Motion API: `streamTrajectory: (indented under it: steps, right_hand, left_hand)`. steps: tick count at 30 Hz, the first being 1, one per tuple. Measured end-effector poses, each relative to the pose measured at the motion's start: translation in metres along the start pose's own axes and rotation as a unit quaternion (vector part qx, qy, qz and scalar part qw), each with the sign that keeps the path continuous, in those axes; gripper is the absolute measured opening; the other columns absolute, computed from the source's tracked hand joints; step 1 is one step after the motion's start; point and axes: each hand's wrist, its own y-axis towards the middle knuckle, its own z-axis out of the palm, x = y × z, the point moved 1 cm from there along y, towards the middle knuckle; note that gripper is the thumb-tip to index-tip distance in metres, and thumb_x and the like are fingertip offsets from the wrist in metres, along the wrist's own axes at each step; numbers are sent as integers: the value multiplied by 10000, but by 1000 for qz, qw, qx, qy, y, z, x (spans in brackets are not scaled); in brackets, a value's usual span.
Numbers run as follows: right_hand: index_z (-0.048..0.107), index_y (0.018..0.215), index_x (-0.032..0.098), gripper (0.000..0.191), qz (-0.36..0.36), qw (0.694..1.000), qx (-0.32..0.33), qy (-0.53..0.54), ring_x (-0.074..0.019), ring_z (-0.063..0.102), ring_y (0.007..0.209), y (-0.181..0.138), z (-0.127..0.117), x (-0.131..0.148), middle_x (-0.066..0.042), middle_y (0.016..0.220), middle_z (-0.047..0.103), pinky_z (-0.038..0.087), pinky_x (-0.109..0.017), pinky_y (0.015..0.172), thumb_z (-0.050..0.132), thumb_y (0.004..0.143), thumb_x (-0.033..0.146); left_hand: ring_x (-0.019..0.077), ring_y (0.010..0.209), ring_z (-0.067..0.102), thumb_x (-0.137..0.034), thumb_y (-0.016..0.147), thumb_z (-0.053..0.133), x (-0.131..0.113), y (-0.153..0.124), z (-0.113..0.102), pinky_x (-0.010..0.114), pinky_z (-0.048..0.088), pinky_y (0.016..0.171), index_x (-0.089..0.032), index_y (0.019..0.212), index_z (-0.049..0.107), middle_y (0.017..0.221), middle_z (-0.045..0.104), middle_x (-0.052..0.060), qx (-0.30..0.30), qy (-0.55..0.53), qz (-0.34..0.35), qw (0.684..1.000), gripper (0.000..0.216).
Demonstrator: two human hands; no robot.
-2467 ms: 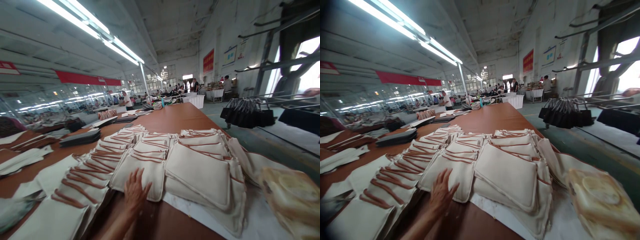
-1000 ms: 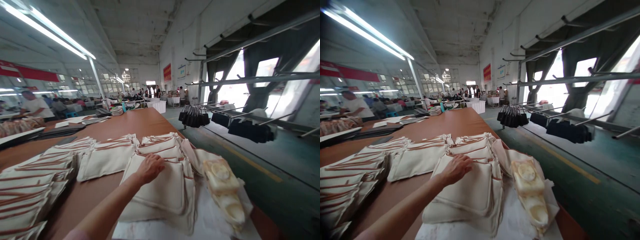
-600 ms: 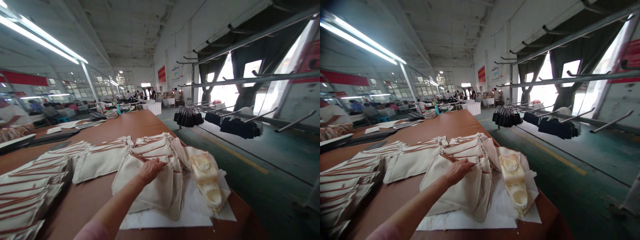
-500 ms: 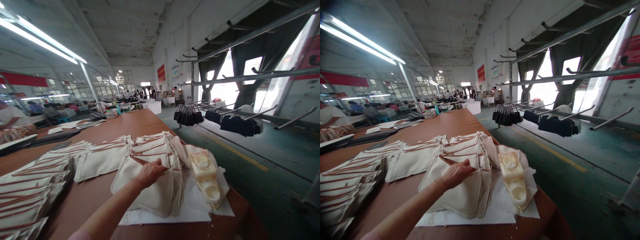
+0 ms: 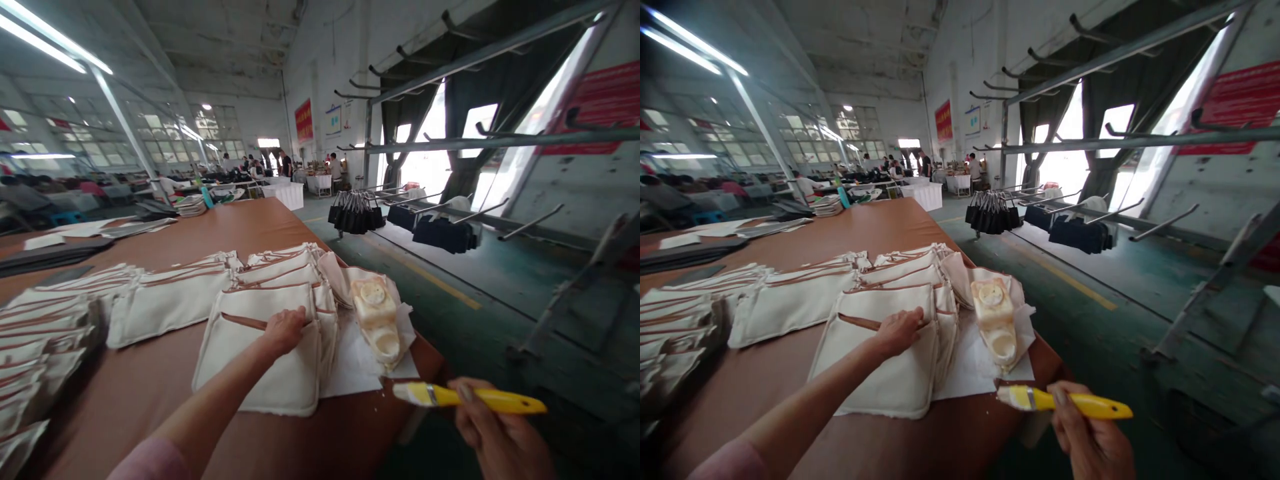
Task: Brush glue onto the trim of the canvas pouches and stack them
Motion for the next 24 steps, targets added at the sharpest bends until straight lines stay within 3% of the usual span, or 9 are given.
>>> streamTrajectory:
  steps: [4, 8, 10, 13, 17, 21, 24]
  right_hand:
    - [710, 1059, 181, 439, -72, 995, 46, -53, -202, 645, 592, 38, 14, -4, -49, 775, 684, 543, -264, 550, 532, 1007, 579]
    - [726, 1049, 174, 447, -118, 986, 87, -76, -257, 696, 819, 71, 41, -11, -108, 972, 718, 571, -328, 768, 501, 1012, 557]
    - [744, 979, 188, 410, -125, 982, 115, -84, -276, 695, 898, 83, 57, -18, -108, 986, 725, 556, -351, 849, 532, 985, 539]
    - [744, 873, 207, 357, -130, 975, 149, -104, -281, 694, 865, 93, 74, -27, -95, 929, 734, 549, -359, 844, 550, 947, 498]
    - [742, 919, 209, 359, -139, 971, 153, -119, -285, 699, 887, 96, 69, -22, -102, 966, 737, 552, -360, 838, 510, 962, 481]
    - [735, 1011, 190, 384, -160, 969, 146, -117, -275, 705, 922, 87, 54, -12, -111, 1013, 726, 572, -356, 846, 479, 1019, 475]
    - [740, 1008, 198, 370, -192, 962, 157, -115, -278, 692, 980, 75, 52, -10, -111, 1049, 716, 568, -380, 901, 487, 1025, 468]
  left_hand:
    - [283, 1038, 652, -190, 885, 554, -2, -23, -9, 403, 454, 889, -232, 922, 677, 1001, 709, 82, -27, -7, 10, 1000, 135]
    - [278, 1014, 631, -231, 957, 496, -7, -64, -27, 423, 404, 910, -224, 914, 670, 972, 692, 81, -79, 8, 13, 997, 179]
    - [279, 971, 630, -227, 962, 487, -11, -87, -33, 411, 409, 868, -222, 886, 661, 946, 681, 85, -99, 31, 11, 995, 191]
    - [257, 895, 643, -164, 945, 466, -15, -117, -38, 348, 417, 756, -240, 879, 637, 912, 667, 64, -86, 28, -6, 996, 198]
    - [221, 708, 659, -197, 952, 468, -12, -141, -34, 289, 353, 598, -263, 911, 606, 883, 664, 34, -30, -39, -65, 997, 158]
    - [225, 801, 680, -277, 941, 500, -8, -142, -27, 283, 403, 658, -280, 926, 639, 932, 690, 33, -63, -161, -47, 984, 140]
    - [214, 855, 672, -328, 905, 539, -9, -132, -19, 267, 437, 712, -279, 952, 705, 943, 707, 29, -61, -282, -32, 957, 178]
